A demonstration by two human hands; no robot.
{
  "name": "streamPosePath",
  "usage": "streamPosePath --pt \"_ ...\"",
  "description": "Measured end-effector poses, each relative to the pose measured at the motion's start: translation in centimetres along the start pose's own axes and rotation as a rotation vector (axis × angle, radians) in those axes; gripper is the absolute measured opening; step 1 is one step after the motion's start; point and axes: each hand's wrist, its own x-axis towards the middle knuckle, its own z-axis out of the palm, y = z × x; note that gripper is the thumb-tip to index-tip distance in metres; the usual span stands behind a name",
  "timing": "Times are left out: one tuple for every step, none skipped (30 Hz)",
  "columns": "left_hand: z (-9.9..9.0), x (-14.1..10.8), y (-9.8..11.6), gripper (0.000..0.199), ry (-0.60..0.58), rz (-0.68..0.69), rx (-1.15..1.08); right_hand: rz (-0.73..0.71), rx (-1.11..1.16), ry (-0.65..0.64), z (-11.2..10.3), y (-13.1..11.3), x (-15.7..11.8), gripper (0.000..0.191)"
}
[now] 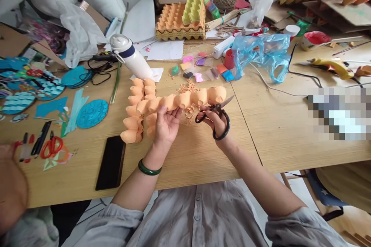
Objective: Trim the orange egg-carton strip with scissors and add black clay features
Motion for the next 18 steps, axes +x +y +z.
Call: streamPosePath --pt "-0.1 0.2 0.3 0.02 0.008 0.004 -0.011 0.012 -0.021 -0.014 -0.5 -0.4 -0.2 0.022" --pt "-0.1 0.4 0.6 0.02 0.013 0.008 -0.022 0.024 -0.054 -0.03 -1.1 -0.8 -0.3 0.018" --pt "-0.2 0.6 0.8 0.02 0.015 0.012 -0.034 0.025 -0.091 -0.029 -1.7 -1.2 -0.3 0.016" --pt "-0.2 0.7 1.0 0.019 0.016 0.017 -0.048 0.02 -0.126 -0.009 -2.3 -1.7 -0.3 0.016" --pt "-0.2 0.8 1.0 0.019 0.018 0.024 -0.061 0.019 -0.16 0.02 -2.9 -2.2 -0.1 0.019" --pt "-0.2 0.8 1.1 0.019 0.02 0.03 -0.07 0.02 -0.187 0.065 -3.5 -2.7 0.0 0.026" --pt "-0.2 0.8 1.0 0.018 0.025 0.033 -0.07 0.027 -0.223 0.077 -4.0 -3.3 0.2 0.032" --pt "-0.2 0.8 1.0 0.017 0.028 0.031 -0.06 0.029 -0.27 0.062 -4.3 -3.8 0.4 0.034" --pt "-0.2 0.7 0.9 0.016 0.03 0.025 -0.046 0.015 -0.336 0.038 -4.6 -4.4 0.6 0.034" --pt "-0.3 0.6 0.7 0.017 0.023 0.016 -0.029 -0.008 -0.425 -0.005 -4.8 -4.8 0.8 0.033" --pt "-0.3 0.5 0.6 0.019 0.008 0.008 -0.011 -0.041 -0.523 -0.05 -4.8 -5.1 1.0 0.032" --pt "-0.3 0.4 0.4 0.022 -0.017 -0.003 0.007 -0.083 -0.623 -0.099 -4.8 -5.3 1.2 0.031" --pt "-0.3 0.2 0.3 0.027 -0.046 -0.013 0.022 -0.131 -0.72 -0.151 -4.7 -5.4 1.5 0.03" --pt "-0.3 0.1 0.2 0.032 -0.073 -0.025 0.036 -0.19 -0.813 -0.197 -4.6 -5.3 1.7 0.029" --pt "-0.3 0.0 0.1 0.036 -0.089 -0.037 0.049 -0.258 -0.905 -0.238 -4.4 -5.1 2.0 0.028" --pt "-0.3 -0.1 0.0 0.039 -0.098 -0.053 0.063 -0.337 -1.001 -0.274 -4.2 -4.8 2.3 0.028" --pt "-0.2 -0.2 0.0 0.04 -0.102 -0.072 0.075 -0.423 -1.099 -0.314 -4.0 -4.4 2.6 0.029" --pt "-0.1 -0.3 -0.1 0.04 -0.109 -0.095 0.083 -0.514 -1.191 -0.355 -3.8 -4.1 2.9 0.031"
